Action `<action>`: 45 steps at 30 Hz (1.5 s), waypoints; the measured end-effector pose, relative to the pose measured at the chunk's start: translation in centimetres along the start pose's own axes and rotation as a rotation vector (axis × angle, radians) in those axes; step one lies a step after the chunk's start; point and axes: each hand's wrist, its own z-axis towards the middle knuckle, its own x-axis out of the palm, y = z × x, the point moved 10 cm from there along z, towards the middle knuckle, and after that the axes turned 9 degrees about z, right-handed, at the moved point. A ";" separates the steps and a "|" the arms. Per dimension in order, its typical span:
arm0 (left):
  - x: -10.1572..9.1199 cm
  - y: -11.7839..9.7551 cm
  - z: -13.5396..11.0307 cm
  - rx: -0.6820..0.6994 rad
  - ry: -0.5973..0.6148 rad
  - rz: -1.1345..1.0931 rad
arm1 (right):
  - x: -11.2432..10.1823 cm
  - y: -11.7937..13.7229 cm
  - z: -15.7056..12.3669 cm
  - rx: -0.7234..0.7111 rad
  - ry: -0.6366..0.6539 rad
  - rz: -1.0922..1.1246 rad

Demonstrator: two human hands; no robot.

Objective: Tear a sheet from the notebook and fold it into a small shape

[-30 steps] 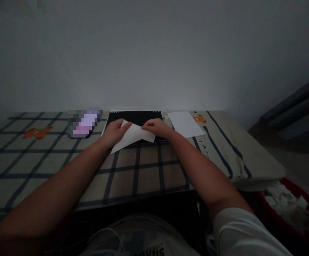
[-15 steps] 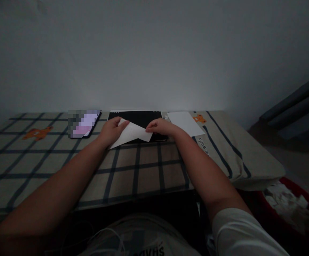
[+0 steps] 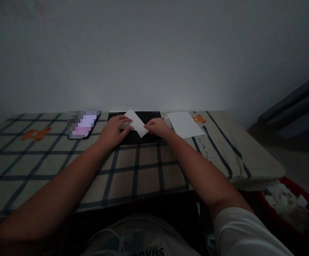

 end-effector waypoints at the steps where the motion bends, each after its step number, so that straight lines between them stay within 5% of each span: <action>1: 0.7 -0.5 -0.2 0.028 0.040 0.020 | 0.3 0.2 -0.1 -0.012 0.008 -0.032; 8: 5.2 -0.5 -1.3 0.079 0.332 0.098 | 3.1 3.7 -1.8 -0.300 0.117 -0.370; 12: 5.8 -0.7 -1.5 0.130 0.414 0.085 | 3.5 3.4 -1.9 -0.351 0.190 -0.358; 17: 5.8 -1.3 -1.5 0.174 0.421 0.016 | 1.2 2.8 -0.8 -0.457 0.078 -0.306; 20: 5.7 -1.7 -1.5 0.201 0.414 -0.031 | 1.6 3.2 -1.0 -0.607 0.085 -0.409; 45: 6.0 -1.0 -1.4 0.164 0.436 -0.089 | 2.6 2.5 -1.1 -0.621 0.165 -0.554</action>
